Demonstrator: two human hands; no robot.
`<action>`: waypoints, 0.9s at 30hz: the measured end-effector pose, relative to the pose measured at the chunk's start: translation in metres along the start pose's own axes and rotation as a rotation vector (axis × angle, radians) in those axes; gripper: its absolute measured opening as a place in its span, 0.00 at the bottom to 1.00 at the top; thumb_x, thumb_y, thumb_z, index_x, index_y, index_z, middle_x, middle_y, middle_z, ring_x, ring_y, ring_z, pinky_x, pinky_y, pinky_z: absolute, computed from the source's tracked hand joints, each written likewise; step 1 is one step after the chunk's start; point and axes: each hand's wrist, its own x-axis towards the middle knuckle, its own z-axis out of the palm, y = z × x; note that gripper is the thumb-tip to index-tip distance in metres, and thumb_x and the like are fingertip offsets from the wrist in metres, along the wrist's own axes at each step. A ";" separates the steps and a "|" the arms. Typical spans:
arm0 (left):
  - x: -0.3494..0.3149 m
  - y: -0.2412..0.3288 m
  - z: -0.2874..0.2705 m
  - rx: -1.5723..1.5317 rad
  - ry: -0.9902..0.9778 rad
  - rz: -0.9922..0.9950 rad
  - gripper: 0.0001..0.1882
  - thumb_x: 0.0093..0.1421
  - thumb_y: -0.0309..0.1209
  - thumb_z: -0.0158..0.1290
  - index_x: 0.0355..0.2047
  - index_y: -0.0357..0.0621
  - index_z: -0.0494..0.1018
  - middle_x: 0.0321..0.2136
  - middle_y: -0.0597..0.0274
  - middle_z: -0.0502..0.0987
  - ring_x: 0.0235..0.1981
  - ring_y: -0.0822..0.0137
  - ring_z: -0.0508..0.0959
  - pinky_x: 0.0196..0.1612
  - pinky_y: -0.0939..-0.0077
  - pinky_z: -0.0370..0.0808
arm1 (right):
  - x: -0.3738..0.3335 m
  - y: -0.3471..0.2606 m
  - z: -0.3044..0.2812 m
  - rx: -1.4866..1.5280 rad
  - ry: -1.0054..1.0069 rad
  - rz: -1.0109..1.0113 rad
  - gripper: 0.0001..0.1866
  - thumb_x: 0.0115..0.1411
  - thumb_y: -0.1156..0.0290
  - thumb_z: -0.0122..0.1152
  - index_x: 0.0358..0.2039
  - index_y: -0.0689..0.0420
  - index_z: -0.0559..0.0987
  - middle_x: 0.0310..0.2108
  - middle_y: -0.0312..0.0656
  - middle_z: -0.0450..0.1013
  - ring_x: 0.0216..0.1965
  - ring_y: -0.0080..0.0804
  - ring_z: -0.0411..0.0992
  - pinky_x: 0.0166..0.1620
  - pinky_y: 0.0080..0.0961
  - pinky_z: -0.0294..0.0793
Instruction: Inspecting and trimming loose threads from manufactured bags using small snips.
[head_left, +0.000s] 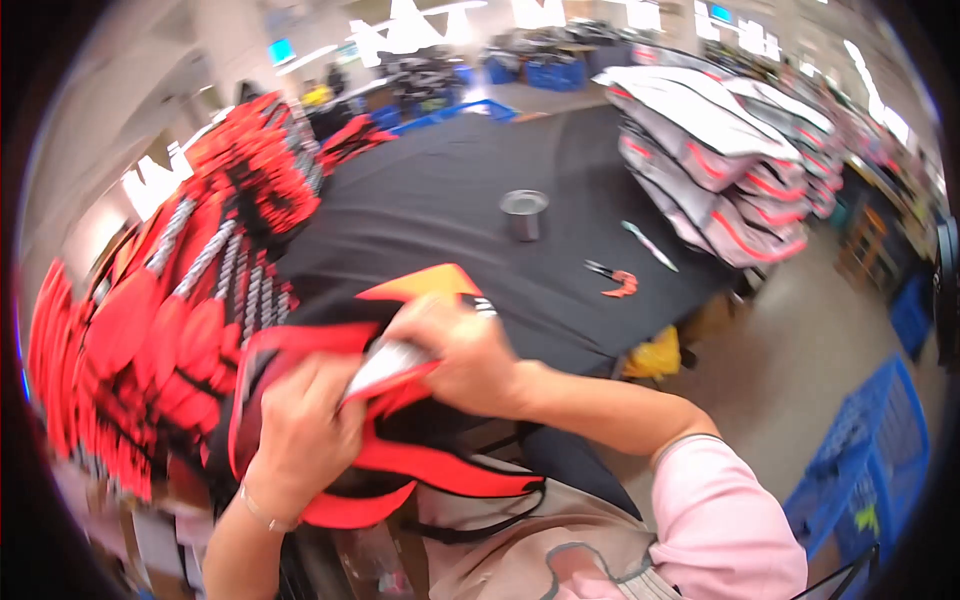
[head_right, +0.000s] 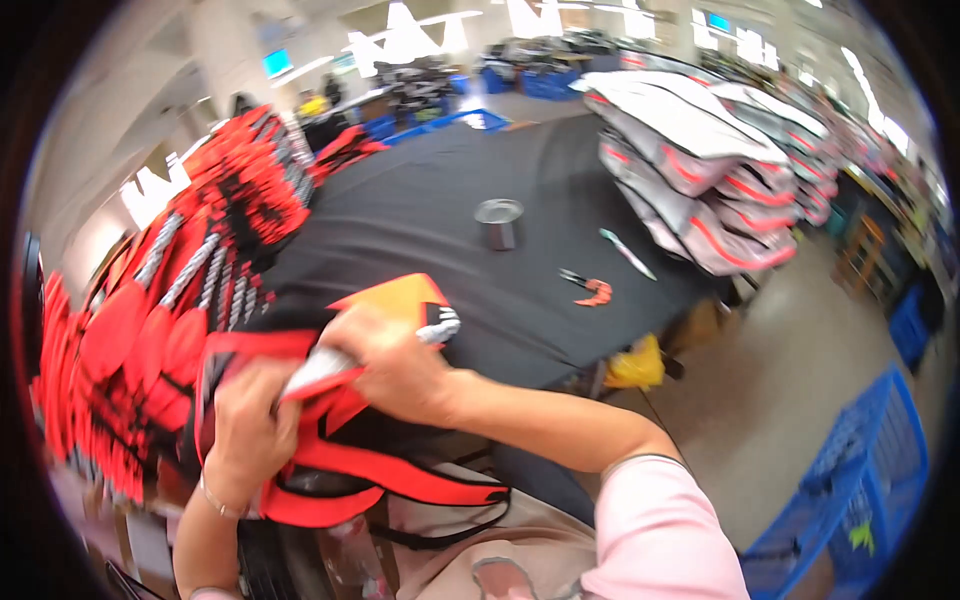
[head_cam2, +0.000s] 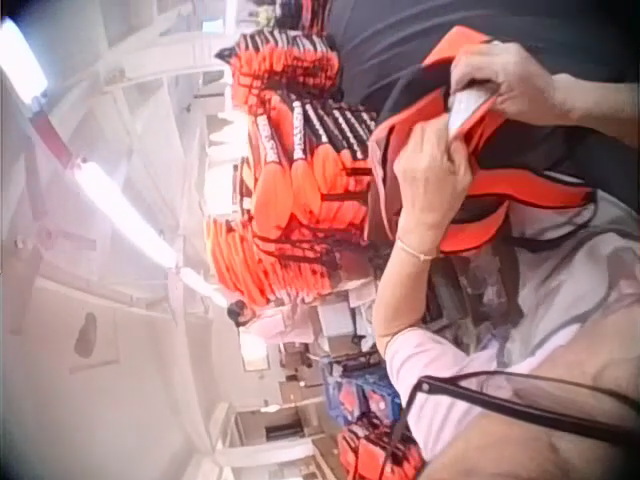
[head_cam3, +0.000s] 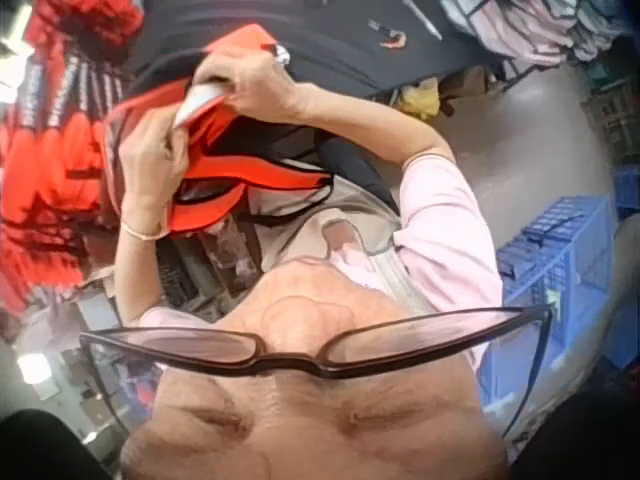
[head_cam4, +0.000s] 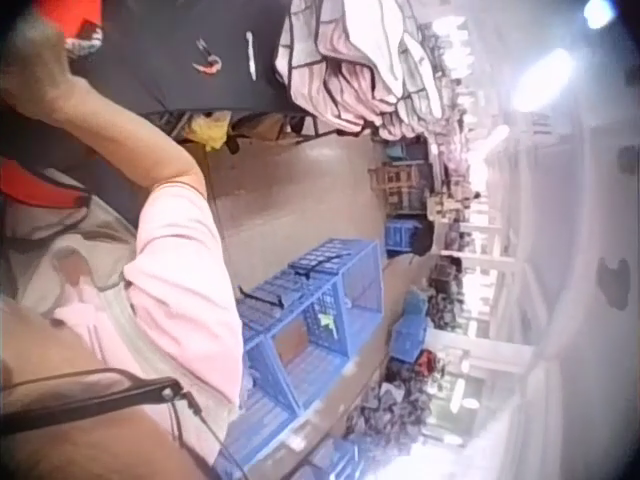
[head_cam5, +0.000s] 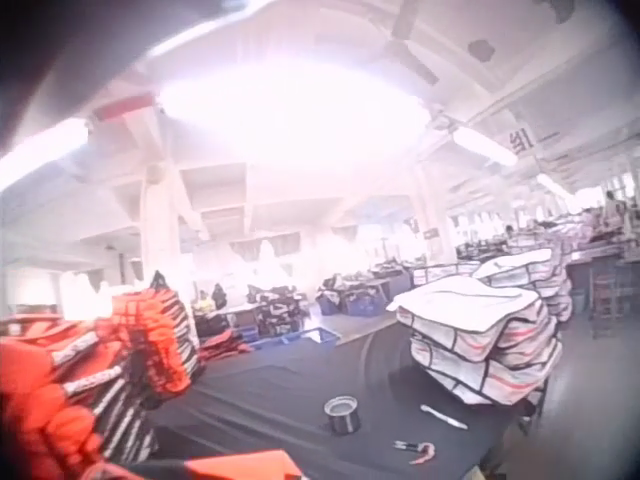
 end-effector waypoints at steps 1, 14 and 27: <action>-0.011 0.004 -0.005 -0.172 -0.207 -0.188 0.07 0.53 0.23 0.56 0.34 0.38 0.76 0.24 0.54 0.75 0.26 0.57 0.77 0.30 0.66 0.73 | -0.016 0.002 0.007 0.207 -0.112 0.104 0.13 0.47 0.80 0.68 0.36 0.61 0.79 0.34 0.45 0.76 0.36 0.43 0.76 0.40 0.34 0.76; -0.084 -0.056 0.042 -0.774 -0.655 -0.601 0.08 0.59 0.29 0.59 0.27 0.36 0.75 0.17 0.70 0.70 0.20 0.80 0.67 0.23 0.80 0.66 | -0.072 0.019 0.041 1.310 -0.907 0.860 0.16 0.65 0.66 0.57 0.20 0.55 0.73 0.20 0.23 0.63 0.24 0.10 0.60 0.28 0.18 0.62; -0.123 -0.085 0.047 0.306 0.473 -0.217 0.12 0.67 0.32 0.50 0.45 0.37 0.75 0.41 0.51 0.76 0.43 0.52 0.75 0.47 0.61 0.71 | 0.004 0.025 0.003 1.216 -0.260 0.987 0.24 0.70 0.56 0.52 0.16 0.51 0.72 0.20 0.24 0.70 0.21 0.09 0.62 0.24 0.14 0.64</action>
